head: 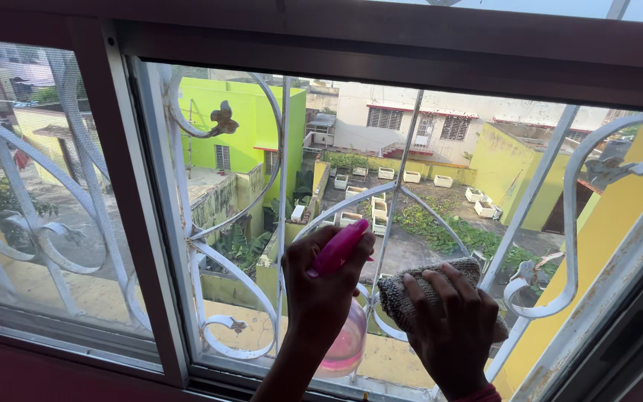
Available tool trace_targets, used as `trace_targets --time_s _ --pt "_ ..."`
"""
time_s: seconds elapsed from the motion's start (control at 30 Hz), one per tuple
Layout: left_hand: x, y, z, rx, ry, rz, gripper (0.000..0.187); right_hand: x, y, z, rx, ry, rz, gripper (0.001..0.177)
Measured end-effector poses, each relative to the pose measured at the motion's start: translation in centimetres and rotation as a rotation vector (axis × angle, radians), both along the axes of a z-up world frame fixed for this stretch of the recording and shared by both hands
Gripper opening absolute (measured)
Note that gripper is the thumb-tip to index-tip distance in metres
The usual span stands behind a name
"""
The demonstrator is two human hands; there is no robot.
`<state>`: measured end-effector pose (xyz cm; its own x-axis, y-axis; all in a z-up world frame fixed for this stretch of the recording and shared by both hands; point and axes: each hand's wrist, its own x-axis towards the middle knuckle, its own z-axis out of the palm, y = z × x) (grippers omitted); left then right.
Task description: The person cleans a glass window by spraying liquid from a bottle and wiping the surface with a cloth.
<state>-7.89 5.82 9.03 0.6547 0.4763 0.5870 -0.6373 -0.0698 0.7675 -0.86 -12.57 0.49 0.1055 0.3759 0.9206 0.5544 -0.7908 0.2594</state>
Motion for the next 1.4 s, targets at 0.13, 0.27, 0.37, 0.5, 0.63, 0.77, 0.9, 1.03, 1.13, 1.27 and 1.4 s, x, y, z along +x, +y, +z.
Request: trace_targets --time_s 0.13,0.27,0.37,0.5,0.63,0.77,0.9,1.03,1.13,1.27,1.4 --pt "-2.4 -0.1 2.4 0.05 0.022 0.115 0.018 -0.4 -0.1 0.2 -0.021 0.025 -0.021 0.062" --pt "-4.8 -0.1 3.5 0.109 -0.013 0.308 0.018 -0.2 0.0 0.0 -0.025 0.03 -0.034 0.059" --pt "-5.9 0.0 3.9 0.084 0.043 0.343 0.019 -0.2 0.0 0.0 -0.008 -0.005 -0.026 0.054" --pt "-7.1 0.4 3.4 0.13 0.04 0.384 0.027 -0.4 -0.1 0.0 -0.019 0.03 -0.008 0.061" --pt "-8.1 0.6 3.1 0.134 0.001 0.415 0.024 -0.5 -0.1 0.0 -0.019 0.027 -0.019 0.06" --pt "-9.1 0.9 3.4 0.142 0.05 0.394 0.024 -0.6 -0.1 0.1 -0.021 0.023 -0.032 0.06" --pt "-9.8 1.0 3.7 0.052 0.087 0.32 0.02 -0.7 -0.1 0.2 -0.025 0.035 -0.035 0.063" --pt "-10.0 1.7 3.4 0.137 0.096 0.441 0.023 -0.7 -0.2 0.1 -0.042 0.039 -0.038 0.066" --pt "-9.9 2.4 3.1 0.162 0.005 0.495 0.02 -0.7 -0.2 0.1 -0.03 0.036 -0.034 0.067" --pt "-9.8 3.2 2.5 0.124 0.046 0.481 0.021 -0.9 -0.1 0.2 -0.026 0.042 -0.03 0.067" --pt "-9.3 2.9 1.6 0.244 -0.197 0.674 0.025 -1.0 -0.1 0.3 -0.034 0.043 -0.029 0.067"
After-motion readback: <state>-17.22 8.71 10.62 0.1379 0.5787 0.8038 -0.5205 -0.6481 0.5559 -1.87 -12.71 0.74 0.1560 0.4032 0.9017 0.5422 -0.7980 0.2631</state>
